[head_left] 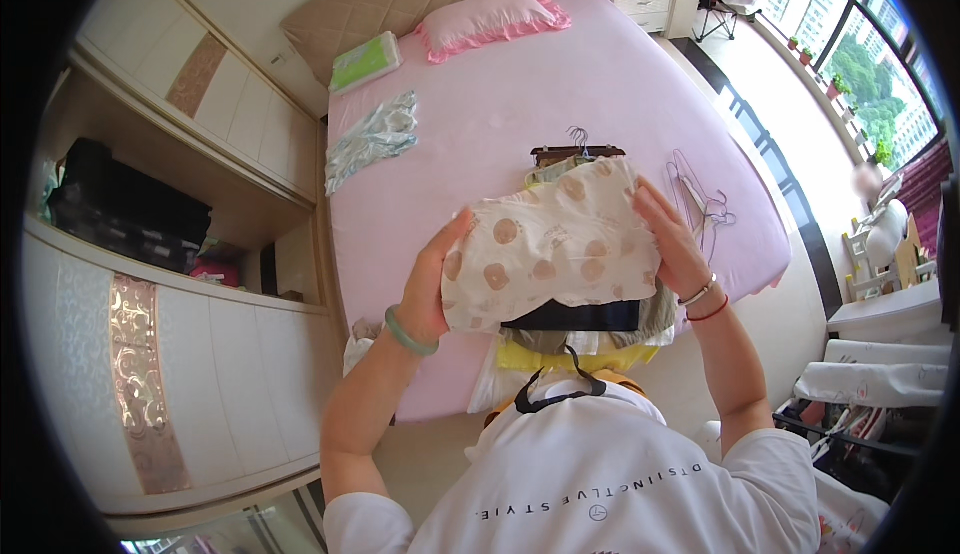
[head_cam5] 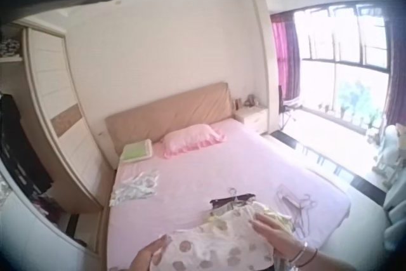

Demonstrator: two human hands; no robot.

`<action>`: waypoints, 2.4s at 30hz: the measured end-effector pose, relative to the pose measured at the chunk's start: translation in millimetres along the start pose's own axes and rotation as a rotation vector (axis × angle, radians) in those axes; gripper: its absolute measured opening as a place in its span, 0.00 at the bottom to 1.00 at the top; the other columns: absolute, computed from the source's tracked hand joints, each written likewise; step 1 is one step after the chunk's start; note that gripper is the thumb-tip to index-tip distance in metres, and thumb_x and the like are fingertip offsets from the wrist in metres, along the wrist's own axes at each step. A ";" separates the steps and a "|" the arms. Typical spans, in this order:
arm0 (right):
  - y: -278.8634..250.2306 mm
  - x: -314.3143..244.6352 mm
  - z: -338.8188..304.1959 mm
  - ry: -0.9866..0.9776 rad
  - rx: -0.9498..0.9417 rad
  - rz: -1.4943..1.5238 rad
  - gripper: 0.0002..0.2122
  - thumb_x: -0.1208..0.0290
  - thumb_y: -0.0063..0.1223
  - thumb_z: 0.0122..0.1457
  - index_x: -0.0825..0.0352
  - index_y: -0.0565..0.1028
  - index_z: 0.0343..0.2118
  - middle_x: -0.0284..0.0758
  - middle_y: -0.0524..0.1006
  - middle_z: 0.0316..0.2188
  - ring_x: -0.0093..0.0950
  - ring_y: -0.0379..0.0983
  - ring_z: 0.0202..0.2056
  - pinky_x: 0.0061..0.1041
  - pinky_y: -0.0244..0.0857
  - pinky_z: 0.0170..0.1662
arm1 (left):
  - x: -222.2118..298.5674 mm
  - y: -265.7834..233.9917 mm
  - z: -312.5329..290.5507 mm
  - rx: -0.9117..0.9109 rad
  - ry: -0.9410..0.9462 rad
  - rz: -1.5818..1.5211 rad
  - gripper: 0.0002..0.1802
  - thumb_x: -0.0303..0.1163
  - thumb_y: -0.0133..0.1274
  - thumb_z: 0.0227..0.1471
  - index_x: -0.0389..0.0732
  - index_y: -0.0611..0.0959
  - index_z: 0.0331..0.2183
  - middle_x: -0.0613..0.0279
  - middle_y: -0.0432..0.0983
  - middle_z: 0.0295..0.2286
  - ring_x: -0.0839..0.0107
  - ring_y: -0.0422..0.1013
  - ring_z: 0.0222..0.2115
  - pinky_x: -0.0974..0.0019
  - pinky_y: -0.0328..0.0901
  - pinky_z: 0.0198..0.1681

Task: The person folds a pile of clothes on a bed, including a white cloth, khaki shorts, and a black t-shirt. They handle each item individually, smoothing and folding them into neat stacks. The person places the folded items on the bed surface.

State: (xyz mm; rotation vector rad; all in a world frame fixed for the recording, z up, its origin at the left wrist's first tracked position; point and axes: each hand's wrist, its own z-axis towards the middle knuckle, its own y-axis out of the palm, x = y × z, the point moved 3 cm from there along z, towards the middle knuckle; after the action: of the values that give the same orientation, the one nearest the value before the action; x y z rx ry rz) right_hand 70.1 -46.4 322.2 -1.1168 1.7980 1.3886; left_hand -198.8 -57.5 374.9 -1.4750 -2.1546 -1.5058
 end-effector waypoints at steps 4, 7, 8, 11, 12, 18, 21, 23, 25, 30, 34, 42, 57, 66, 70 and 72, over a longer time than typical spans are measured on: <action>6.8 -13.0 -2.7 0.048 -0.276 -0.022 0.40 0.85 0.60 0.47 0.67 0.55 0.64 0.38 0.71 0.50 0.24 0.69 0.49 0.21 0.63 0.52 | 14.0 1.4 -7.6 0.116 0.242 0.220 0.19 0.36 0.54 0.56 0.39 0.76 0.47 0.62 0.76 0.40 0.73 0.74 0.40 0.67 0.70 0.43; 23.5 -67.4 -25.1 -0.289 -0.365 -0.094 0.40 0.88 0.54 0.46 0.66 0.53 0.65 0.39 0.71 0.51 0.25 0.69 0.49 0.22 0.63 0.52 | 31.9 14.5 -39.9 0.078 0.576 0.460 0.16 0.33 0.54 0.55 0.38 0.77 0.46 0.63 0.77 0.37 0.75 0.74 0.38 0.72 0.69 0.41; 29.4 -81.1 -34.2 -0.429 -0.381 -0.064 0.42 0.91 0.50 0.44 0.65 0.51 0.66 0.40 0.71 0.50 0.26 0.70 0.49 0.23 0.64 0.52 | 36.8 16.7 -49.5 0.034 0.690 0.535 0.16 0.32 0.54 0.55 0.37 0.77 0.45 0.64 0.77 0.36 0.76 0.74 0.37 0.73 0.69 0.40; 22.3 -57.7 -19.0 -0.262 -0.325 0.180 0.30 0.77 0.52 0.56 0.67 0.57 0.62 0.37 0.73 0.48 0.28 0.72 0.48 0.26 0.66 0.52 | 41.8 -3.7 -39.1 -0.014 0.434 0.610 0.14 0.33 0.53 0.56 0.36 0.78 0.42 0.66 0.77 0.32 0.78 0.73 0.32 0.75 0.68 0.37; -15.5 -16.1 11.8 -0.001 -0.413 0.273 0.20 0.67 0.50 0.62 0.67 0.67 0.55 0.35 0.75 0.47 0.26 0.73 0.46 0.27 0.68 0.51 | 39.5 -21.9 -19.2 -0.081 0.199 0.443 0.14 0.36 0.53 0.57 0.36 0.79 0.40 0.68 0.76 0.30 0.80 0.71 0.28 0.75 0.67 0.34; 10.6 0.0 -5.8 0.184 -0.290 0.199 0.13 0.64 0.49 0.63 0.68 0.74 0.44 0.32 0.78 0.38 0.23 0.77 0.38 0.24 0.72 0.41 | 26.3 -28.8 -21.8 0.084 0.162 0.236 0.18 0.44 0.53 0.57 0.40 0.77 0.43 0.68 0.75 0.33 0.77 0.73 0.35 0.70 0.70 0.39; 10.7 -7.1 -2.9 0.159 -0.206 0.149 0.12 0.65 0.50 0.63 0.68 0.74 0.43 0.32 0.78 0.36 0.23 0.77 0.36 0.22 0.72 0.40 | 26.9 -19.3 -28.8 0.047 0.177 0.294 0.21 0.40 0.54 0.57 0.40 0.74 0.48 0.66 0.75 0.40 0.74 0.73 0.40 0.68 0.70 0.45; 10.8 -17.4 1.4 0.056 -0.247 0.068 0.11 0.72 0.52 0.61 0.69 0.74 0.44 0.32 0.78 0.38 0.23 0.77 0.37 0.22 0.72 0.41 | 30.6 -17.6 -27.9 0.053 0.185 0.382 0.21 0.36 0.55 0.56 0.38 0.74 0.49 0.63 0.74 0.44 0.74 0.72 0.43 0.68 0.67 0.49; 19.7 -33.7 0.3 -0.108 -0.201 0.036 0.12 0.75 0.53 0.59 0.70 0.73 0.45 0.33 0.78 0.38 0.23 0.76 0.38 0.22 0.72 0.42 | 38.5 -9.7 -33.7 0.084 0.320 0.473 0.19 0.32 0.56 0.54 0.38 0.75 0.47 0.64 0.75 0.43 0.74 0.73 0.43 0.68 0.69 0.46; 1.2 -61.1 -13.2 -0.437 -0.297 0.041 0.10 0.83 0.48 0.57 0.70 0.75 0.42 0.34 0.77 0.39 0.24 0.74 0.41 0.22 0.70 0.45 | 46.4 -7.5 -53.6 -0.032 0.913 0.869 0.13 0.22 0.54 0.53 0.36 0.81 0.42 0.64 0.77 0.40 0.75 0.73 0.41 0.71 0.68 0.45; 0.6 -47.5 10.8 -0.444 -0.415 0.052 0.14 0.84 0.44 0.58 0.69 0.75 0.45 0.32 0.76 0.41 0.21 0.72 0.42 0.20 0.67 0.47 | 51.8 -12.9 -23.6 -0.060 0.718 0.563 0.14 0.21 0.52 0.53 0.37 0.81 0.43 0.66 0.78 0.36 0.82 0.71 0.37 0.76 0.67 0.39; -33.6 -24.5 33.5 -0.317 -0.402 0.122 0.14 0.67 0.39 0.67 0.69 0.73 0.48 0.35 0.76 0.43 0.23 0.74 0.43 0.24 0.71 0.45 | 53.9 -40.7 -9.4 -0.047 0.464 0.786 0.18 0.27 0.52 0.56 0.36 0.76 0.49 0.67 0.78 0.36 0.81 0.73 0.36 0.75 0.68 0.40; 0.2 30.5 -14.2 0.216 -0.205 0.461 0.24 0.61 0.42 0.66 0.64 0.57 0.62 0.37 0.77 0.42 0.32 0.76 0.44 0.36 0.70 0.48 | 18.8 1.0 -17.2 -0.017 0.406 0.462 0.39 0.24 0.57 0.52 0.48 0.61 0.62 0.63 0.75 0.43 0.78 0.71 0.41 0.71 0.66 0.47; -4.3 1.3 -24.6 -0.258 -0.277 -0.113 0.37 0.77 0.59 0.55 0.56 0.53 0.66 0.35 0.73 0.45 0.24 0.73 0.43 0.23 0.69 0.47 | 14.5 6.3 -16.2 -0.054 0.553 1.186 0.39 0.14 0.58 0.41 0.47 0.72 0.57 0.69 0.68 0.42 0.76 0.67 0.42 0.71 0.61 0.51; 7.5 -4.6 -39.5 -0.460 -0.305 -0.636 0.33 0.79 0.63 0.49 0.53 0.65 0.60 0.37 0.72 0.44 0.27 0.71 0.40 0.23 0.67 0.43 | 13.2 27.7 -21.1 0.153 0.578 1.425 0.38 0.14 0.59 0.39 0.48 0.75 0.54 0.70 0.63 0.34 0.77 0.66 0.36 0.74 0.64 0.44; 4.9 2.1 -35.0 -0.411 -0.259 -0.837 0.25 0.77 0.62 0.48 0.56 0.74 0.52 0.40 0.72 0.36 0.34 0.72 0.38 0.27 0.67 0.41 | 10.5 27.3 -17.0 0.130 0.723 1.449 0.36 0.15 0.60 0.39 0.48 0.76 0.52 0.68 0.63 0.33 0.75 0.67 0.36 0.74 0.65 0.40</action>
State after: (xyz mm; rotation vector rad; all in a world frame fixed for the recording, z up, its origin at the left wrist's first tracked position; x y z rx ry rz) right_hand 65.9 -80.1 332.2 -1.3660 0.7214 1.2023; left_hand -190.2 -63.3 407.1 -1.4524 -0.4191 -0.9591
